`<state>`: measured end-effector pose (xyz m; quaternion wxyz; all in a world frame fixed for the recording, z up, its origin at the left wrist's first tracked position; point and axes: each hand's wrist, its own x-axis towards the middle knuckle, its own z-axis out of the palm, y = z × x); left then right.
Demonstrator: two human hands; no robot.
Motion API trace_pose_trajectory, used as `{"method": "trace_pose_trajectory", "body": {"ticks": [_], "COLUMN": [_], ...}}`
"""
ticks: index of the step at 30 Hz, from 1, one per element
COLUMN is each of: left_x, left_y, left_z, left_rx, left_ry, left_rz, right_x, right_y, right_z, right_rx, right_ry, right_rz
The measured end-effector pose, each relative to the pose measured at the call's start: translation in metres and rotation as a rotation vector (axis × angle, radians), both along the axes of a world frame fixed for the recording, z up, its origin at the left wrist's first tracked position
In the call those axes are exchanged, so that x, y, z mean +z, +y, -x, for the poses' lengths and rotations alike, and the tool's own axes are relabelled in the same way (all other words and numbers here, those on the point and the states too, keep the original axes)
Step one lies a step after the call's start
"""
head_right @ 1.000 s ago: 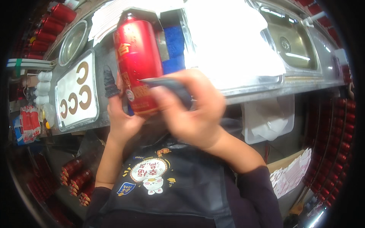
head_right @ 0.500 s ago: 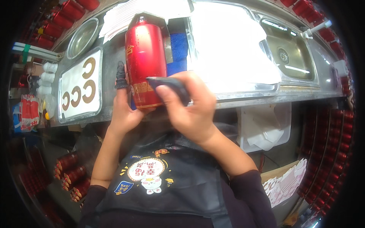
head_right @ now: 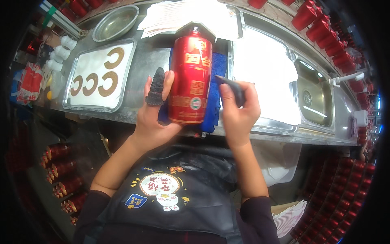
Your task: The person applies gold decorative stickers to the neck and body of red cylindrical bottles. They peel each sticker, position it on the bottle, smooth it with fingers, and then place the finished bottle on a nearby tray.
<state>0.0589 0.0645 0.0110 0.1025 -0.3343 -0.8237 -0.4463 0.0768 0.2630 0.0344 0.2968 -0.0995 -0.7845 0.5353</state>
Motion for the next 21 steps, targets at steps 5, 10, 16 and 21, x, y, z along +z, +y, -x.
{"method": "trace_pose_trajectory", "body": {"ticks": [5, 10, 16, 21], "left_x": [-0.002, -0.007, -0.012, -0.01], "left_y": [0.012, 0.009, 0.002, 0.005], "left_z": [0.006, 0.005, 0.011, 0.015], "left_rx": [0.008, 0.057, 0.01, -0.029], "left_ry": [0.143, 0.124, 0.1, 0.169], "left_rz": [0.03, -0.022, -0.032, -0.005], "right_x": [-0.023, 0.001, 0.002, -0.006], "right_y": [-0.022, -0.027, -0.024, -0.046], "right_z": [-0.035, -0.052, -0.035, -0.049], "right_rx": [0.052, 0.236, -0.043, 0.248], "right_ry": [0.213, 0.179, 0.029, 0.185], "right_rz": [-0.458, -0.449, -0.412, -0.624]}}
